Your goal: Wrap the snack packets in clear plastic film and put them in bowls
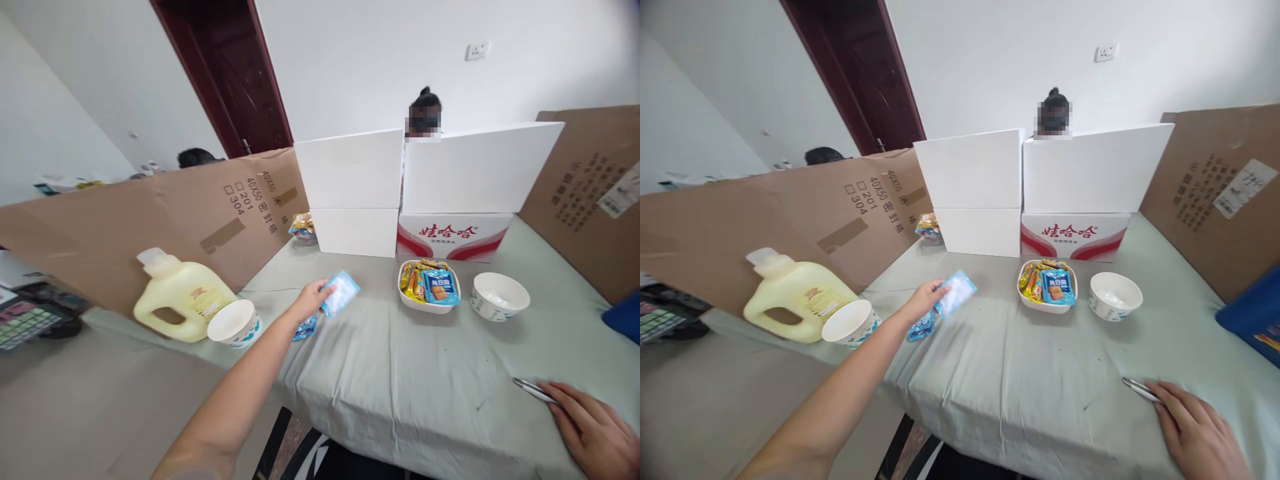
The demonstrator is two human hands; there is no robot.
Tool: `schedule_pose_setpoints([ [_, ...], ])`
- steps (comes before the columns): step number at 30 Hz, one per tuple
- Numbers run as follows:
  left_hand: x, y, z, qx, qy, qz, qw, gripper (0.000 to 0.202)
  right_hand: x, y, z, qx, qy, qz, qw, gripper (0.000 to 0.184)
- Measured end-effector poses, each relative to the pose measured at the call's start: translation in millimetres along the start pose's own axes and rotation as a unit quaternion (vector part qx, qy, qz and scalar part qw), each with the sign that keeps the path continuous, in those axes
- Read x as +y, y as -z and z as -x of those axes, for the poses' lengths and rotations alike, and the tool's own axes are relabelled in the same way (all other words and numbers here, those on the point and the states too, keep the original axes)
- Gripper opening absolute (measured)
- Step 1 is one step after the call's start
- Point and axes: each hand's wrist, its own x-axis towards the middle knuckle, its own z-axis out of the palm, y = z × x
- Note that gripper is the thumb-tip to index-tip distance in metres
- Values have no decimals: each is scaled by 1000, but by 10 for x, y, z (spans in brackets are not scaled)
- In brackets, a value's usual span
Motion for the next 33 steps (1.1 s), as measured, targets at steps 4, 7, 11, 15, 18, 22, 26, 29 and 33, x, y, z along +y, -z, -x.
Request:
schedule_pose_setpoints([
  [4, 364, -915, 238, -166, -68, 58, 982, 35, -159, 185, -78, -52, 22, 60, 997, 43],
  [7, 518, -1428, 466, -201, -101, 65, 972, 26, -202, 252, -114, -63, 16, 70, 995, 42],
  [11, 507, -1683, 613, -102, -171, 60, 978, 22, -373, 278, -190, -76, 39, 47, 995, 35],
  [15, 420, -1687, 613, -13, -232, 76, 970, 32, -1049, 171, -402, -110, 91, -18, 990, 30],
  [18, 400, -1665, 597, -11, -236, 70, 969, 34, -1703, 24, -600, -150, 131, -39, 979, 34],
  [22, 395, -1648, 585, -20, -248, 62, 966, 28, -2070, -120, -706, -191, 137, -34, 971, 35],
  [26, 384, -1642, 578, -28, -256, 65, 964, 21, -1599, -91, -540, -189, 104, -10, 976, 35],
  [29, 404, -1633, 580, -43, -265, 64, 961, 18, -1110, 0, -420, -170, 58, 30, 983, 31],
  [33, 455, -1617, 598, -88, -274, 46, 957, 22, -1038, 49, -434, -107, -1, 61, 992, 28],
])
